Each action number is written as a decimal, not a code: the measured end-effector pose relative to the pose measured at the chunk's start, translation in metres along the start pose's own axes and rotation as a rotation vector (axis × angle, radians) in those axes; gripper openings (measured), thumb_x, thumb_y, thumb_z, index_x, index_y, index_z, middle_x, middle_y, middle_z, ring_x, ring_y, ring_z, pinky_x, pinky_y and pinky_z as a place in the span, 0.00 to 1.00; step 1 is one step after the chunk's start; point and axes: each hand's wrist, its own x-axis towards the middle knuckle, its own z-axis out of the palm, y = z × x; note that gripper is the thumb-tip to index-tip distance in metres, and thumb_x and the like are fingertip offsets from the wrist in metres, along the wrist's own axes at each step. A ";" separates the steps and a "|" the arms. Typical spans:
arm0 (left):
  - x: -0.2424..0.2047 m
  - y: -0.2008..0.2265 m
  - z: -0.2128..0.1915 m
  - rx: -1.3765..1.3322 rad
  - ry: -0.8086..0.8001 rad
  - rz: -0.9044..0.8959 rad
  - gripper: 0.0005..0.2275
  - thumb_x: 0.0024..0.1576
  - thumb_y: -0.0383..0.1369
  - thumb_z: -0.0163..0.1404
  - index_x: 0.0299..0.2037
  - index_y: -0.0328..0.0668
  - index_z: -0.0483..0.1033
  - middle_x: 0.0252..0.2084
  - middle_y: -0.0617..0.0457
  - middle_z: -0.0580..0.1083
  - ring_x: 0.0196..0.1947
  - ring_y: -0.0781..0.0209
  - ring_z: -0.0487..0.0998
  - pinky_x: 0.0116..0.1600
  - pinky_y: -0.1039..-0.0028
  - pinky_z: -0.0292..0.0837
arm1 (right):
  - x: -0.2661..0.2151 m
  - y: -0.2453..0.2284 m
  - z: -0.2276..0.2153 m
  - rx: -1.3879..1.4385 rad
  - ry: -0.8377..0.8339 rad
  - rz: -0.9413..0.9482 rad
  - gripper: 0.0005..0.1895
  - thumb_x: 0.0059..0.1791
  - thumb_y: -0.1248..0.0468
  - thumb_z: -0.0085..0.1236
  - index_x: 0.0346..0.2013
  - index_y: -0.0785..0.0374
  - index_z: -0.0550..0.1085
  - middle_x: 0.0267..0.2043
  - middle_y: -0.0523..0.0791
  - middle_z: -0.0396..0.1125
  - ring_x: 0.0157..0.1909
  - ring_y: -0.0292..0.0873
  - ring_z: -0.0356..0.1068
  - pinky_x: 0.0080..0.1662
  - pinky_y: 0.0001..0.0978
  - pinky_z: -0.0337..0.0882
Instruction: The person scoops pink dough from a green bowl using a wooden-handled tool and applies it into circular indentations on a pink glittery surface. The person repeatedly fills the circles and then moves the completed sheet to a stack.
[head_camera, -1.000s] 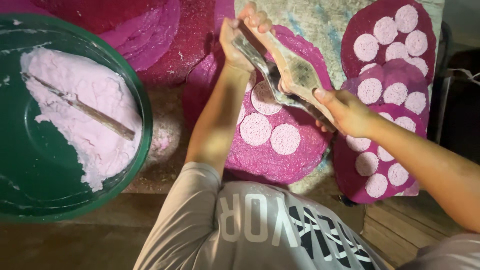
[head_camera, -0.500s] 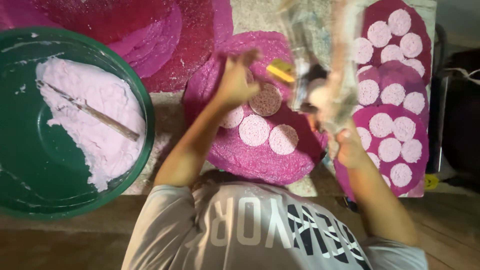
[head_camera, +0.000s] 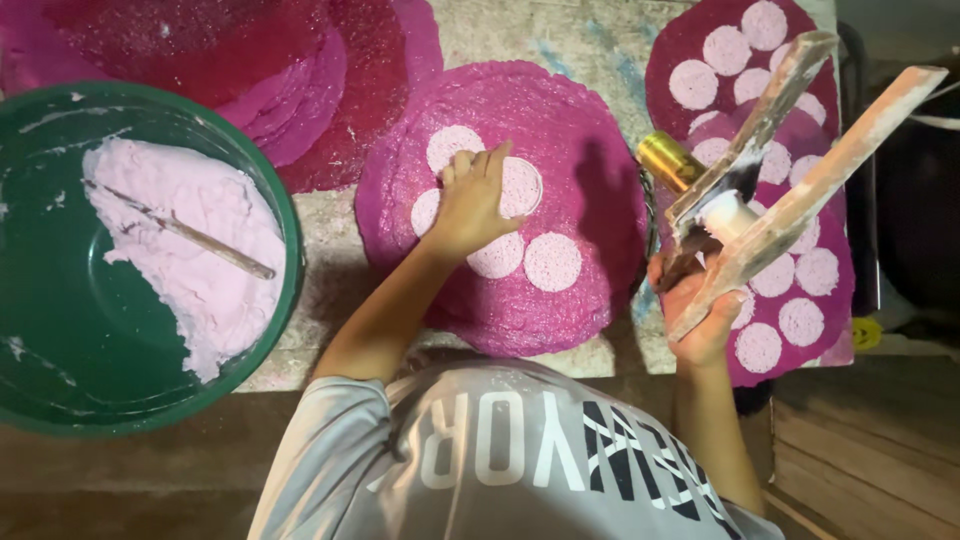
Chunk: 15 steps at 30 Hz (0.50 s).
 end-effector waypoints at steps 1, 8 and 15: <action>-0.001 0.001 -0.001 -0.005 0.031 0.006 0.48 0.42 0.45 0.68 0.71 0.34 0.53 0.61 0.40 0.67 0.59 0.41 0.62 0.64 0.47 0.53 | -0.004 0.000 -0.004 -0.021 0.000 -0.014 0.33 0.53 0.28 0.52 0.54 0.50 0.65 0.46 0.36 0.57 0.46 0.40 0.60 0.48 0.38 0.63; 0.005 0.027 -0.027 -0.010 0.111 0.011 0.47 0.42 0.44 0.70 0.70 0.35 0.56 0.61 0.38 0.67 0.61 0.41 0.61 0.64 0.48 0.52 | -0.022 -0.017 -0.017 -0.160 0.047 -0.040 0.38 0.50 0.24 0.46 0.55 0.51 0.63 0.50 0.41 0.59 0.47 0.43 0.61 0.50 0.39 0.62; -0.046 -0.021 -0.092 -0.058 0.833 0.000 0.50 0.51 0.42 0.71 0.76 0.43 0.45 0.76 0.42 0.52 0.77 0.46 0.54 0.77 0.51 0.48 | -0.040 -0.036 -0.024 -0.231 0.144 -0.103 0.46 0.49 0.24 0.44 0.68 0.53 0.61 0.55 0.42 0.60 0.43 0.42 0.60 0.45 0.38 0.62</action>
